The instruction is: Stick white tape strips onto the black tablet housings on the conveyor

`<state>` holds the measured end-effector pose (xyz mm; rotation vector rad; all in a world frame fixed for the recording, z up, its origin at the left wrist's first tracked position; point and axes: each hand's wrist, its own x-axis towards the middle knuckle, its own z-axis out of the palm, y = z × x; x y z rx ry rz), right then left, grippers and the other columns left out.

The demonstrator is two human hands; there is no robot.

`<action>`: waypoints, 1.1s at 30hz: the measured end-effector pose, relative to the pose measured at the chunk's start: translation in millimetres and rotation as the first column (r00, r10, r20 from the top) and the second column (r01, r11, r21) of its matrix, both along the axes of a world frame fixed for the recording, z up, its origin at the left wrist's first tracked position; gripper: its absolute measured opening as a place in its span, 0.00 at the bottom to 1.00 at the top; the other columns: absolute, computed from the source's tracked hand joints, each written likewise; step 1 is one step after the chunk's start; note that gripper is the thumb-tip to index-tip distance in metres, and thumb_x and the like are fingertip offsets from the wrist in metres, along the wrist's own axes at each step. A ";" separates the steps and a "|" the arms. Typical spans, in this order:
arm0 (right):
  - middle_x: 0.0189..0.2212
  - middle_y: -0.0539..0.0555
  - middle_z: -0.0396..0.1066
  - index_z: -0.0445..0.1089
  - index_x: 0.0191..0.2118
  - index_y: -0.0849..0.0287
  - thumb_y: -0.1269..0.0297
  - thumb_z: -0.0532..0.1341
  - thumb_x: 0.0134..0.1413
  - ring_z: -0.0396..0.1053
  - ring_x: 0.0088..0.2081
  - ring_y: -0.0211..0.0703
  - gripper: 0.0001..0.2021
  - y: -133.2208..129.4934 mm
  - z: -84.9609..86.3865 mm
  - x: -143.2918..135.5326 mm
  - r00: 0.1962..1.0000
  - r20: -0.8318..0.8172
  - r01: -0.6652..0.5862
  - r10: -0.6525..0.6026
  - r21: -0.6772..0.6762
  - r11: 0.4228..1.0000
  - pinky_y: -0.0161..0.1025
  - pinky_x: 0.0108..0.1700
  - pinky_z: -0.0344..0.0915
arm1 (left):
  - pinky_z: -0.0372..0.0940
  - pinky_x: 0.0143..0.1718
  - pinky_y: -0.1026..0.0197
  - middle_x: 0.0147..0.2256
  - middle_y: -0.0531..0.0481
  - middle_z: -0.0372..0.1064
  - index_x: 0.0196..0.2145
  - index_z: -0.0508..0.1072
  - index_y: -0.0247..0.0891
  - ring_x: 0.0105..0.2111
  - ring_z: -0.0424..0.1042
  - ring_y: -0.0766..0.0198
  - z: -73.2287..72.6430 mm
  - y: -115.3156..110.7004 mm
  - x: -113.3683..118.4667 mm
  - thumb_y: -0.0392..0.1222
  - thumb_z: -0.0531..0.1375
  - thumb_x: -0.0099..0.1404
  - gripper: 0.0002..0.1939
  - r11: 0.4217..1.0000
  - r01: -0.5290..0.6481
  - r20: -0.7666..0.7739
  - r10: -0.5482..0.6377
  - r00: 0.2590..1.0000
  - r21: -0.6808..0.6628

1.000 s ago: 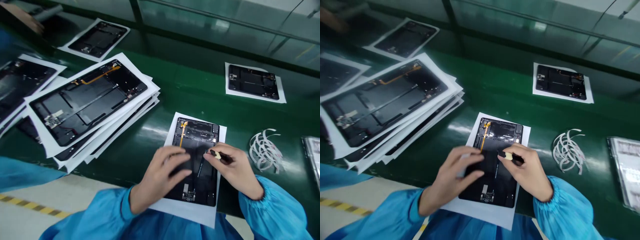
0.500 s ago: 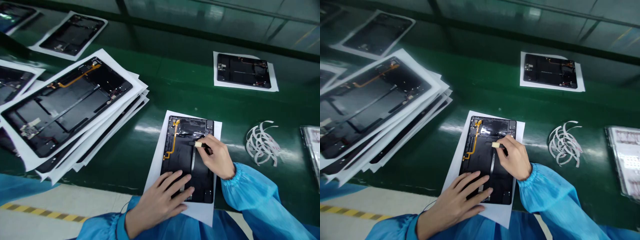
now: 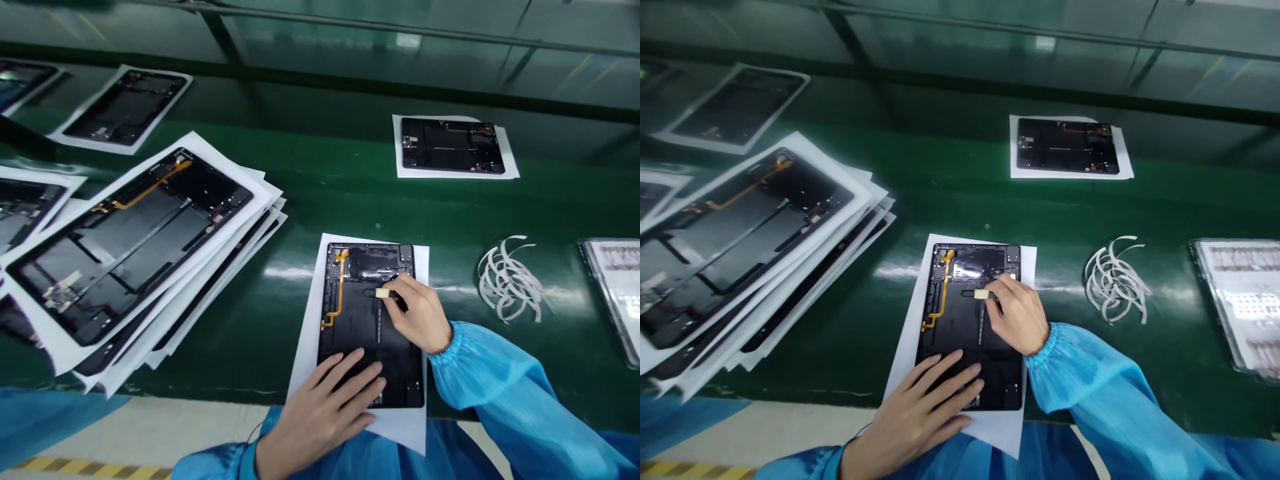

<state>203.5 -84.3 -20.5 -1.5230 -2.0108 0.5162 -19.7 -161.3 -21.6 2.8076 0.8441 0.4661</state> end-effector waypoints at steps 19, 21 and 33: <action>0.32 0.54 0.70 0.71 0.36 0.60 0.74 0.53 0.58 0.71 0.32 0.44 0.09 0.3 -0.2 2.0 1.000 -0.005 -0.017 0.017 -0.016 1.000 0.39 0.37 0.68 | 0.55 0.61 0.56 0.55 0.59 0.71 0.53 0.73 0.46 0.57 0.66 0.60 12.9 8.9 1.5 0.49 0.55 0.72 0.15 0.999 0.028 -0.007 -0.029 1.000 -0.032; 0.31 0.54 0.70 0.71 0.36 0.59 0.74 0.53 0.59 0.71 0.32 0.43 0.09 0.1 -0.5 1.2 1.000 0.004 -0.009 0.009 -0.016 1.000 0.38 0.37 0.68 | 0.56 0.61 0.56 0.55 0.58 0.70 0.53 0.73 0.46 0.57 0.66 0.60 12.2 8.1 1.4 0.49 0.56 0.72 0.15 0.999 0.037 -0.017 -0.037 0.999 -0.028; 0.30 0.53 0.71 0.71 0.36 0.58 0.72 0.54 0.60 0.71 0.31 0.42 0.09 -0.9 -0.8 -1.2 1.000 0.018 -0.005 0.005 0.004 1.000 0.37 0.36 0.66 | 0.44 0.67 0.56 0.54 0.60 0.72 0.51 0.75 0.46 0.56 0.65 0.61 3.4 4.3 2.6 0.51 0.58 0.70 0.16 0.999 0.016 0.064 -0.013 0.998 -0.041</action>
